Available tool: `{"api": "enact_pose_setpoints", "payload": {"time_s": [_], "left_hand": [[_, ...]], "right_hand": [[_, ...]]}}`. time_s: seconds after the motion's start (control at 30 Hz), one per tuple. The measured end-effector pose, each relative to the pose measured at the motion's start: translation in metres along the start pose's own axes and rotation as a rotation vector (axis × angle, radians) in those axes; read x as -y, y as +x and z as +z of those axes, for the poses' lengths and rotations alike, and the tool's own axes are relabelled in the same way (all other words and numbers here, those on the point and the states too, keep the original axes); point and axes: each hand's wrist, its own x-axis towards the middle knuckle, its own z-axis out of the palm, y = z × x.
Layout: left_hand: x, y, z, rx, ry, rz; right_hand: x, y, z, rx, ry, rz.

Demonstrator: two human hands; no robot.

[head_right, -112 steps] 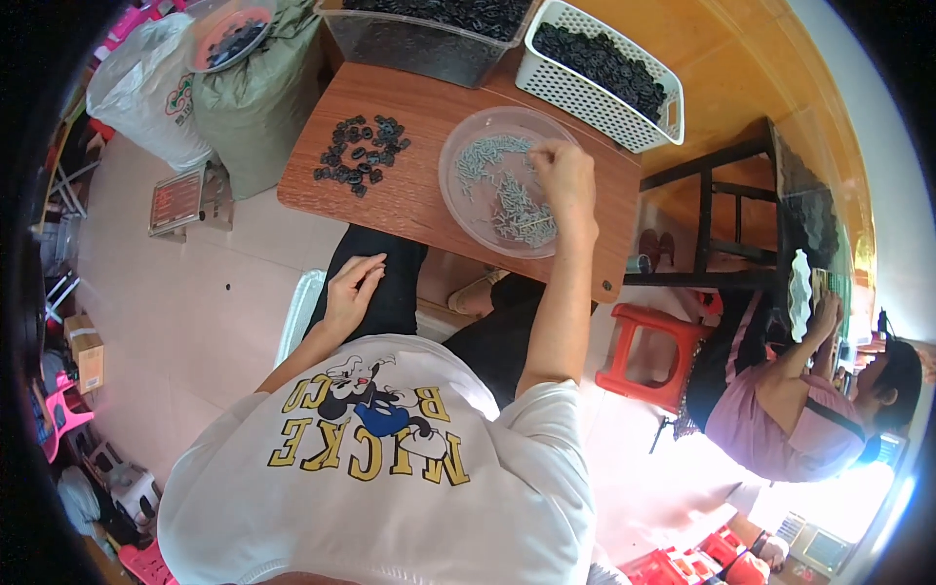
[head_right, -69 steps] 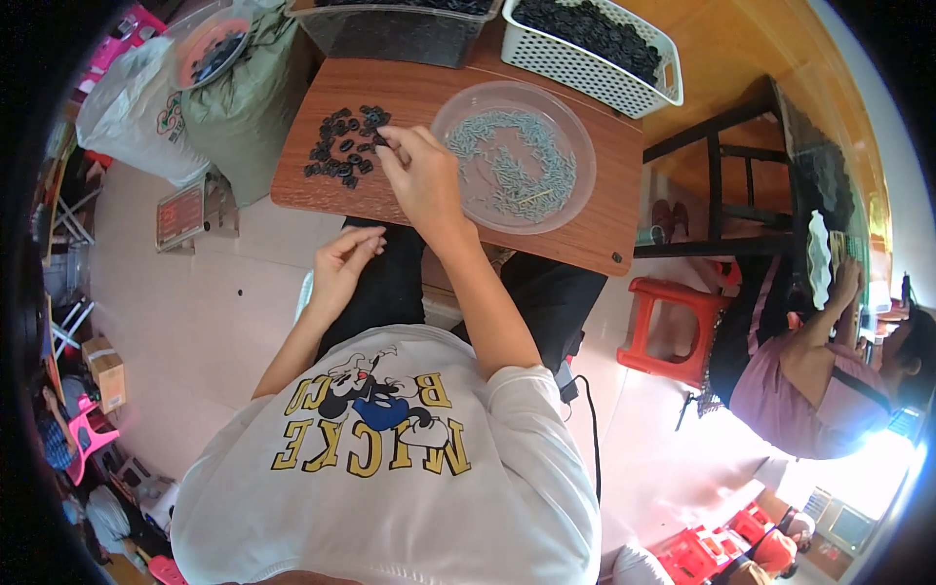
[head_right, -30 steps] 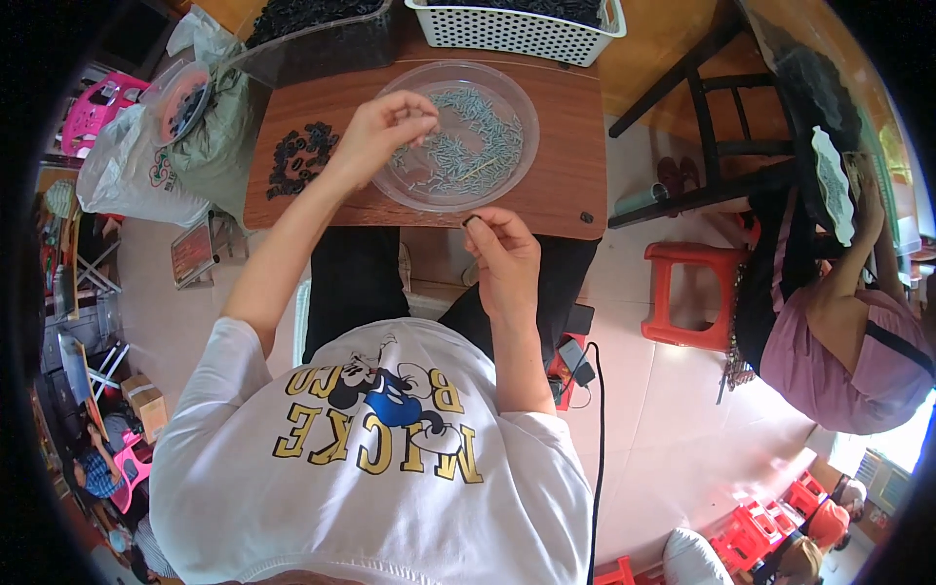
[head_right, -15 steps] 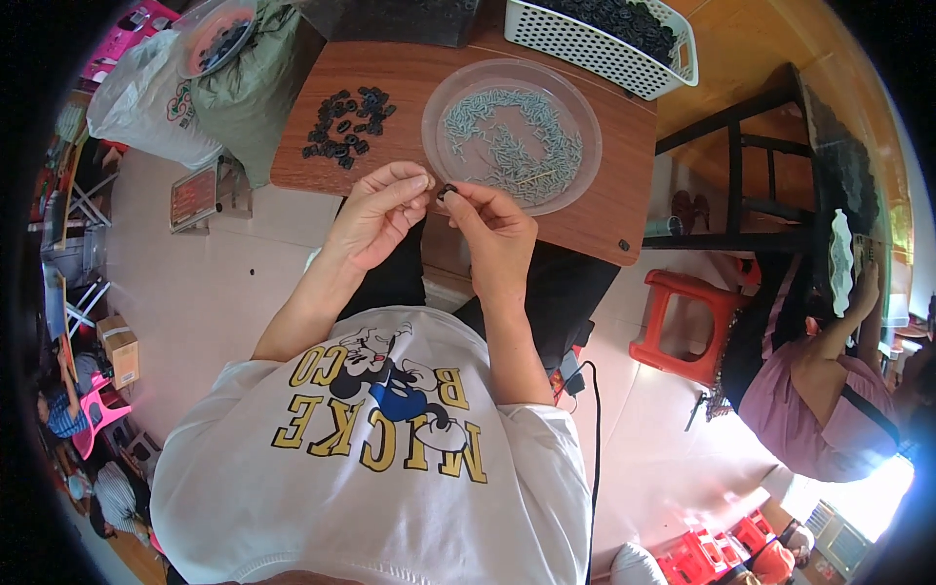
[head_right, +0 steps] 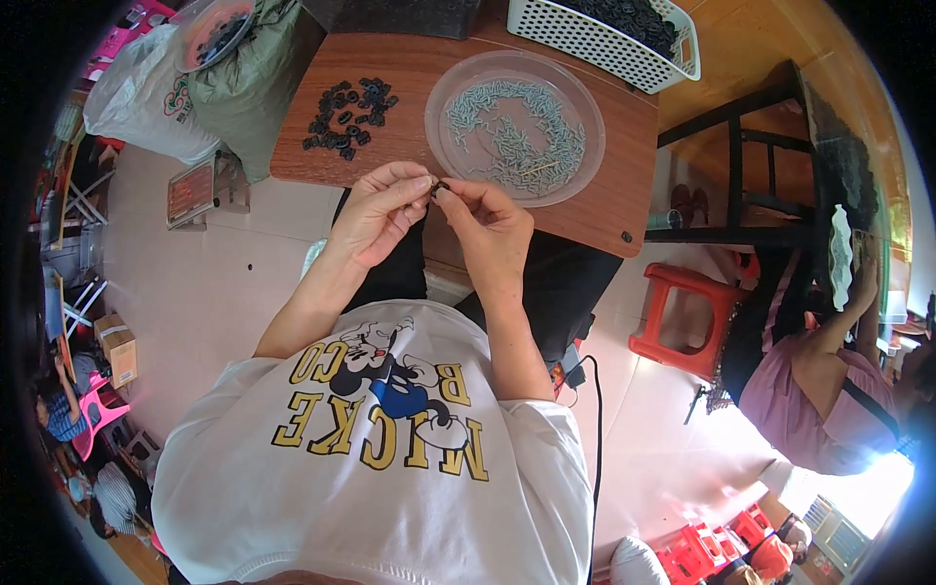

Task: The person assembles small plastic pieces and metal rings by hand, taking them from containers and fitting them together.

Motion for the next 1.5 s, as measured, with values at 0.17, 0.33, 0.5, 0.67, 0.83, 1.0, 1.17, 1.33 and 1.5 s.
{"api": "enact_pose_setpoints", "payload": {"time_s": [0.17,0.33,0.5,0.67,0.83,1.0,1.17,1.33,1.5], "left_hand": [[0.003,-0.003,0.002,-0.012,0.128,0.066],[0.004,-0.006,-0.002,0.008,0.271,0.130],[0.002,-0.006,-0.005,-0.006,0.210,0.075],[0.000,-0.006,-0.004,-0.050,0.230,0.095],[0.001,-0.004,-0.013,-0.068,0.230,0.098],[0.000,-0.005,-0.013,-0.068,0.280,0.106],[-0.006,-0.008,-0.012,-0.063,0.342,0.087],[-0.007,-0.005,-0.026,-0.023,0.392,0.027],[-0.015,-0.006,-0.032,-0.039,0.452,0.033]], "right_hand": [[0.000,-0.004,0.000,-0.047,-0.060,0.005],[0.000,-0.009,0.003,-0.081,-0.185,-0.007],[-0.007,-0.007,0.009,-0.078,-0.203,-0.012],[-0.020,-0.001,0.010,-0.125,-0.227,-0.176],[-0.020,-0.003,0.011,-0.099,-0.313,-0.266],[-0.019,-0.006,0.011,-0.083,-0.382,-0.300],[-0.020,-0.007,0.008,-0.057,-0.203,0.008],[-0.023,-0.006,0.013,-0.018,-0.212,0.012],[-0.030,-0.004,0.015,-0.009,-0.190,0.055]]}}
